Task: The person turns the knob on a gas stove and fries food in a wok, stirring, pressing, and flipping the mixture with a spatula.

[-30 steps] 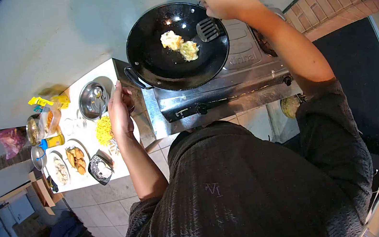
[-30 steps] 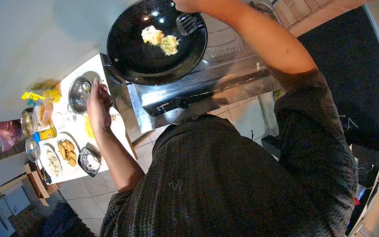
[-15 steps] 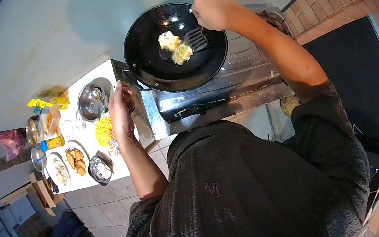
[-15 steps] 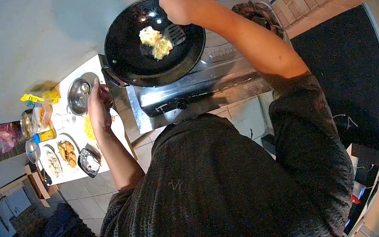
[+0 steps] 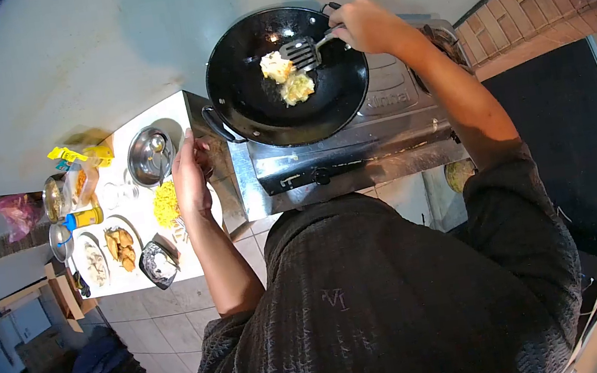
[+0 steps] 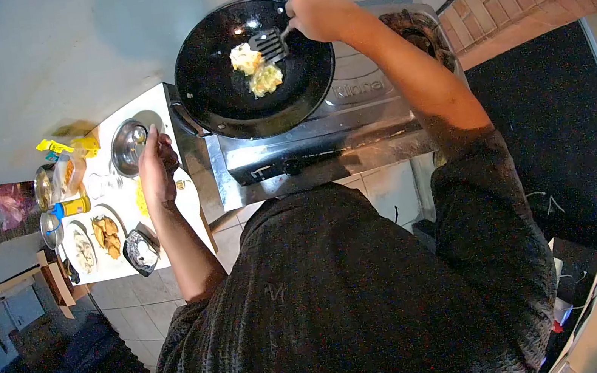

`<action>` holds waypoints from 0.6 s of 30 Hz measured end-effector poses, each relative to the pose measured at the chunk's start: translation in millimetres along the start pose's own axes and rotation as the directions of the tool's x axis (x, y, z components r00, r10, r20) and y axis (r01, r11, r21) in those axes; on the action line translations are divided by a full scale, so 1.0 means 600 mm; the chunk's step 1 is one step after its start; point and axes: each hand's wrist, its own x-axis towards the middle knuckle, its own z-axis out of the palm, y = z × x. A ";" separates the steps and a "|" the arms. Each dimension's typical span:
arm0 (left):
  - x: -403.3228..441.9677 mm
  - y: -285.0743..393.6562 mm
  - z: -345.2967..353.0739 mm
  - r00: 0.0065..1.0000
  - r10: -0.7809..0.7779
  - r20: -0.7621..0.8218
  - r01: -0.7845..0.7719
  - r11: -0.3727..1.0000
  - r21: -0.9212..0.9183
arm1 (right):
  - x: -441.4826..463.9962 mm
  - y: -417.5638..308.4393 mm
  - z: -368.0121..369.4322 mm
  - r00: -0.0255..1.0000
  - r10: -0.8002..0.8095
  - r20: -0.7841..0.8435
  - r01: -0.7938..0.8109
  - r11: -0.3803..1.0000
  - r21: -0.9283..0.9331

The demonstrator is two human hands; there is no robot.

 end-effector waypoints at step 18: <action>0.007 -0.011 -0.009 1.000 0.003 0.000 -0.003 1.000 -0.015 | -0.033 -0.023 -0.040 0.956 0.043 -0.289 -0.084 0.988 -0.131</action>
